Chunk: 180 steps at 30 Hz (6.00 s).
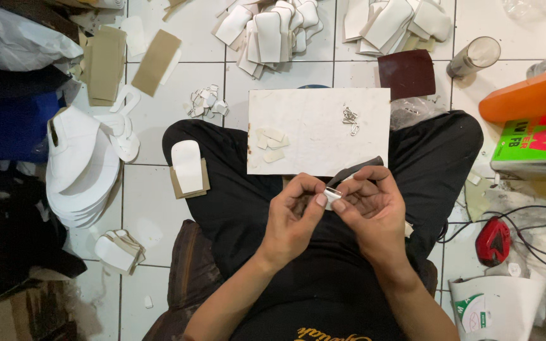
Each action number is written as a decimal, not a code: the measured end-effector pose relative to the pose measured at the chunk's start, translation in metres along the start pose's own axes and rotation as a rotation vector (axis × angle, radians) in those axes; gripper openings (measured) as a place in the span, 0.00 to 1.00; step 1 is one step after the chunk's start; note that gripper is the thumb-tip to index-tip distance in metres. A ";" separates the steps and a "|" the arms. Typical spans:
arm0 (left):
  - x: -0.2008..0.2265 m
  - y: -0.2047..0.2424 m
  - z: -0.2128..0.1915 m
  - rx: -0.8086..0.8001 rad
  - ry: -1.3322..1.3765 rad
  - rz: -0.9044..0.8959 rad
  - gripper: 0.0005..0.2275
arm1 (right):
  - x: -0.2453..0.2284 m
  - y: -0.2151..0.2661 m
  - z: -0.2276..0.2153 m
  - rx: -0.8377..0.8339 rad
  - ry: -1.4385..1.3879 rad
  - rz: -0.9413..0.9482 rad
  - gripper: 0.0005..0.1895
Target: The person sits on the floor and assembles small white shoe parts by hand. They pick up individual pieces, align them, and press them together, occasionally using a small hammer-like tool to tap the parts into place on a white board.
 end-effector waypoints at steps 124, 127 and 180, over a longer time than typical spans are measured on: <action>-0.113 -0.077 -0.029 0.108 -0.721 0.447 0.08 | 0.072 -0.057 -0.042 -0.077 1.147 -0.147 0.21; -0.113 -0.076 -0.031 0.103 -0.736 0.428 0.08 | 0.073 -0.054 -0.046 -0.086 1.216 -0.167 0.18; -0.044 -0.055 -0.033 0.143 -0.587 0.573 0.09 | 0.021 0.013 -0.091 0.217 1.530 -0.096 0.19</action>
Point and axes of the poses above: each hand's wrist, its own y-axis away from the middle knuckle, its own z-axis out of the palm, x = y × z, the point moved 8 cm from there along -y, towards the middle knuckle, and after that the axes turned 5 degrees about x, right-handed, at the moved point
